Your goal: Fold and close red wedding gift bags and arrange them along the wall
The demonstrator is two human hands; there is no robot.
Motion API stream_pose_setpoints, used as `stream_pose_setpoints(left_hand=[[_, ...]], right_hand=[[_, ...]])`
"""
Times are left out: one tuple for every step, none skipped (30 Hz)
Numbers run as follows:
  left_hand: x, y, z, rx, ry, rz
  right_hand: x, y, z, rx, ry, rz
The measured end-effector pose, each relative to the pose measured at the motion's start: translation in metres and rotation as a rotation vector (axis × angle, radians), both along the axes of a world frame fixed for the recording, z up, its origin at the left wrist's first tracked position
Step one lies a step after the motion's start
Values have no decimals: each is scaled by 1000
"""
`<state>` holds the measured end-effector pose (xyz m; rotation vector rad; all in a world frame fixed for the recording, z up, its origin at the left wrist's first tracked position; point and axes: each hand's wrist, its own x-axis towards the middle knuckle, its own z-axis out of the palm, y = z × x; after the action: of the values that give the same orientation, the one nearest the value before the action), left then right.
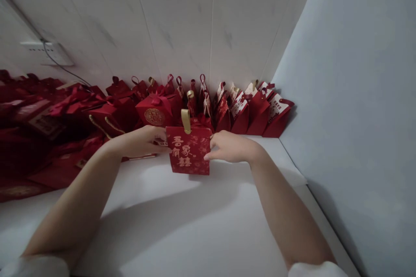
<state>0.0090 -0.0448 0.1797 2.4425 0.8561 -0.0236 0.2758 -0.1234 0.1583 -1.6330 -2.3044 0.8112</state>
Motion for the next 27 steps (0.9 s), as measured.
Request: stream_pose_setpoints(left_hand=[[0,2,-2,-1,15,3],[0,5,-4,-7,32,3],[1,7,-6,-10,51,5],[1,10,-9,-8,76,19],[1,12,-12,-1,100,45],[2,15,-14,6,119,74],[3,16,-17,10,127,99],[4,18,-19,8,124,116],[4,19,-21,0,111,125],[5,20,-23,-13,90,125],[6,20,-24,-24,67,120],[7,21,-25,-30,51,120],[7,21,-26,-34,41,122],[8,21,-27,-35,34,125],[8,21,-28,-33,29,127],[8,20,-28,-29,25,129],[8,20,-29,-23,23,132],[8,19,-29,-18,23,135],[8,19,-29,-11,24,139],[8,18,-28,-4,29,144],[9,18,-28,3,32,151],[9,17,-27,6,33,155],[9,17,-27,7,31,155],[10,17,-27,6,28,154],[10,17,-26,4,26,153],[10,17,-26,2,26,154],[10,17,-26,-1,28,153]], right_hand=[[0,1,-2,-15,-8,22],[1,2,-3,-24,-7,40],[1,3,-4,-24,3,49],[1,4,-4,-15,19,45],[1,5,-5,0,33,30],[1,6,-5,15,43,7],[0,7,-5,26,48,-24],[0,8,-5,29,51,-58],[0,9,-6,26,52,-94],[0,11,-7,17,53,-128],[0,12,-8,5,55,-155],[0,14,-9,-7,58,-178],[0,15,-11,-15,61,-195],[1,17,-12,-21,64,-207],[2,18,-14,-25,67,-213],[2,19,-15,-30,73,-213],[3,20,-16,-35,78,-210],[3,20,-17,-40,83,-206],[3,20,-17,-46,89,-203],[3,20,-17,-52,94,-200],[3,20,-17,-59,99,-199],[2,20,-16,-66,105,-197],[2,19,-16,-74,111,-196],[2,19,-16,-81,118,-196],[1,18,-15,-86,123,-197],[1,18,-15,-89,128,-199],[1,18,-15,-92,131,-203]])
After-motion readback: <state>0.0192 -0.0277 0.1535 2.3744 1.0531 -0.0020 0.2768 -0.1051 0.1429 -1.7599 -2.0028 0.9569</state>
